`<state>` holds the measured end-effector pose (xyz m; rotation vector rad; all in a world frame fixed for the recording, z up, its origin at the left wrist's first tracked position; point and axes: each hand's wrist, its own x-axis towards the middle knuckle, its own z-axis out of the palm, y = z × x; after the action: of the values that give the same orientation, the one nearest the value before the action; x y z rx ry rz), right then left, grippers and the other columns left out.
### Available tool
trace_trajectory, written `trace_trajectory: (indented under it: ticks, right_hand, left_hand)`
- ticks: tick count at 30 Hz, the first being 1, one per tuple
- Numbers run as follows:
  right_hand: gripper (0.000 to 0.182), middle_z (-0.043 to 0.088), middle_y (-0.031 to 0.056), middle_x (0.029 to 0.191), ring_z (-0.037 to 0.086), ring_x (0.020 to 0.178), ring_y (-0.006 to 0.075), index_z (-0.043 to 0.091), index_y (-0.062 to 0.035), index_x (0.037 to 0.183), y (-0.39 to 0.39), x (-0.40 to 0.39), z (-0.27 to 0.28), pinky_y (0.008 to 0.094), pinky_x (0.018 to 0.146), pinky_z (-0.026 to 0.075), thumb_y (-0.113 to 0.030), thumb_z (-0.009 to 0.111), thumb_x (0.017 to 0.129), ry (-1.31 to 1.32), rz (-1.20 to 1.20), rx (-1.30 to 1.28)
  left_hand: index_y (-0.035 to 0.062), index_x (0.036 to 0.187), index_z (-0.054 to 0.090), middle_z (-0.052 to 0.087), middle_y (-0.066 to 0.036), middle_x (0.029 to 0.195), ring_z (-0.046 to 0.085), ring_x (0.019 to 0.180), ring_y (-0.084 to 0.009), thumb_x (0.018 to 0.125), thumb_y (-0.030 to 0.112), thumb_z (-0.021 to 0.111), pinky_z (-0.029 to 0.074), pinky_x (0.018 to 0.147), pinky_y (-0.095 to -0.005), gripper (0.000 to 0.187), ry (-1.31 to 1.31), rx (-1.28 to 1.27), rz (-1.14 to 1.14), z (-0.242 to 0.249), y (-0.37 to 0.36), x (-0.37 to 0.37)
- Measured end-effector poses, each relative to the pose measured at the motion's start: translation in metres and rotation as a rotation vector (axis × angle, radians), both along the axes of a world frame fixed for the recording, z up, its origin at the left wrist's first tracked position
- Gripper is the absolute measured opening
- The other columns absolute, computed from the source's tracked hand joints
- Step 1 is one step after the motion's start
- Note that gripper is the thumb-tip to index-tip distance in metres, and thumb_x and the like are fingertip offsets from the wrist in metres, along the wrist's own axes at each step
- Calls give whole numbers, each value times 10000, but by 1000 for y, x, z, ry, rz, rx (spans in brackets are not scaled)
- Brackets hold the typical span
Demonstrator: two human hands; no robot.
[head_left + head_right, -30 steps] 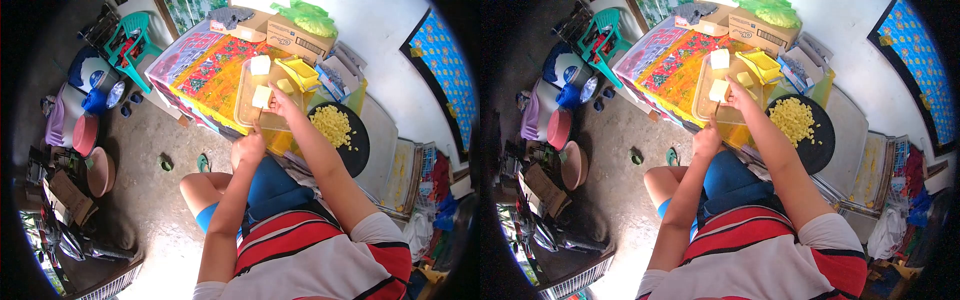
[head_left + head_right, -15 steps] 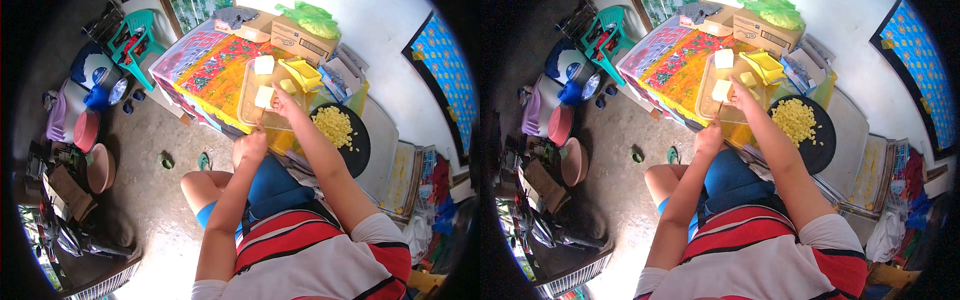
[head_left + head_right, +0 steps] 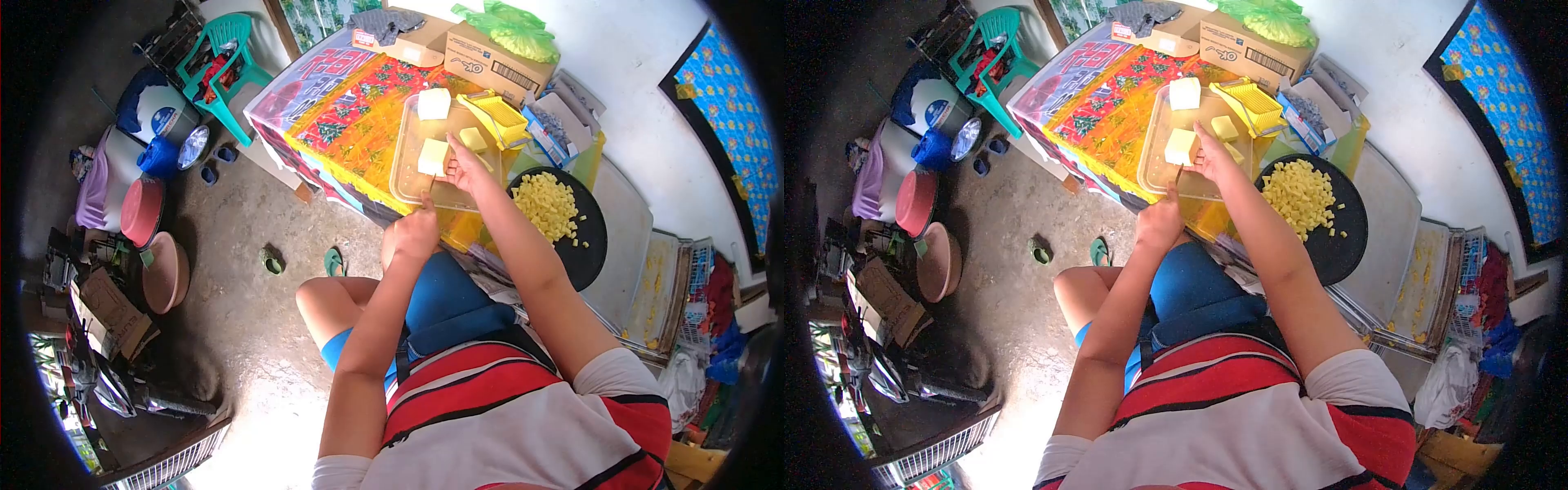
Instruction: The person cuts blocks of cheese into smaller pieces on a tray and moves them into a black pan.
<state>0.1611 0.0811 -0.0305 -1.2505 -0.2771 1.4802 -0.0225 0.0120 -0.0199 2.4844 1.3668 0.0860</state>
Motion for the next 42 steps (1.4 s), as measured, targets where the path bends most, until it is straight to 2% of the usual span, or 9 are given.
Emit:
trace_trajectory:
  ticks: [11, 14, 17, 20, 23, 26, 35, 38, 42]
  right_hand:
    - [665, 632, 146, 1109, 634, 1000, 254, 535, -52, 1203, 1, 6, -2, 413, 831, 528, -579, 636, 810, -15, 79, -1]
    - [619, 643, 110, 1100, 654, 928, 238, 536, -72, 1206, -2, 5, 5, 368, 763, 545, -537, 658, 816, -62, 111, 30]
    - [559, 653, 84, 1066, 654, 908, 221, 542, -85, 1195, 4, 9, 1, 369, 750, 547, -453, 705, 807, -117, 155, 14]
    - [511, 661, 74, 1018, 654, 887, 215, 550, -91, 1183, 6, 16, -9, 371, 745, 549, -382, 722, 800, -132, 161, 7]
    - [505, 659, 98, 1058, 651, 931, 222, 558, -85, 1182, 4, 19, -8, 374, 786, 541, -319, 747, 776, -140, 156, -27]
    - [493, 666, 72, 990, 651, 867, 209, 585, -99, 1149, 4, 19, -8, 362, 712, 540, -341, 747, 751, -188, 132, -41]
    - [488, 670, 76, 995, 649, 855, 193, 603, -93, 1144, 1, 16, -7, 360, 702, 523, -343, 745, 750, -332, 90, -6]
    - [501, 676, 88, 961, 653, 852, 185, 625, -57, 1116, 6, 22, -12, 373, 687, 516, -347, 756, 729, -567, 62, -32]
    - [509, 682, 146, 914, 668, 848, 240, 649, 6, 1038, 2, 28, 23, 378, 699, 513, -337, 767, 681, -1023, 165, 9]
  left_hand:
    - [18, 1327, 418, 672, -224, 818, 682, 767, -367, 855, 138, 447, 544, 691, -471, 488, -44, -36, 62, 10, 3, 2]
    - [36, 1309, 437, 666, -244, 857, 674, 814, -382, 862, 151, 438, 534, 729, -486, 461, -59, -68, 107, 20, 0, 5]
    - [53, 1273, 462, 662, -254, 881, 664, 843, -397, 869, 171, 430, 525, 746, -498, 422, -97, -109, 148, 21, -5, 7]
    - [76, 1238, 486, 664, -248, 884, 660, 841, -408, 876, 191, 424, 523, 741, -507, 385, -117, -141, 194, 21, -3, 11]
    - [100, 1239, 494, 669, -235, 876, 663, 814, -409, 881, 206, 422, 528, 722, -504, 380, -122, -140, 209, 17, -4, 11]
    - [107, 1255, 492, 672, -227, 875, 667, 780, -405, 883, 213, 424, 533, 704, -501, 393, -115, -65, 199, 11, -10, 15]
    - [136, 1274, 502, 663, -249, 860, 658, 806, -410, 892, 237, 420, 516, 727, -525, 403, -161, -104, 226, 8, -8, 17]
    - [159, 1278, 503, 650, -275, 861, 643, 841, -427, 899, 265, 424, 499, 760, -541, 401, -237, -160, 240, 5, -4, 12]
    - [168, 1284, 504, 642, -287, 855, 638, 827, -437, 901, 287, 440, 499, 759, -540, 407, -281, -185, 248, 6, -1, 8]
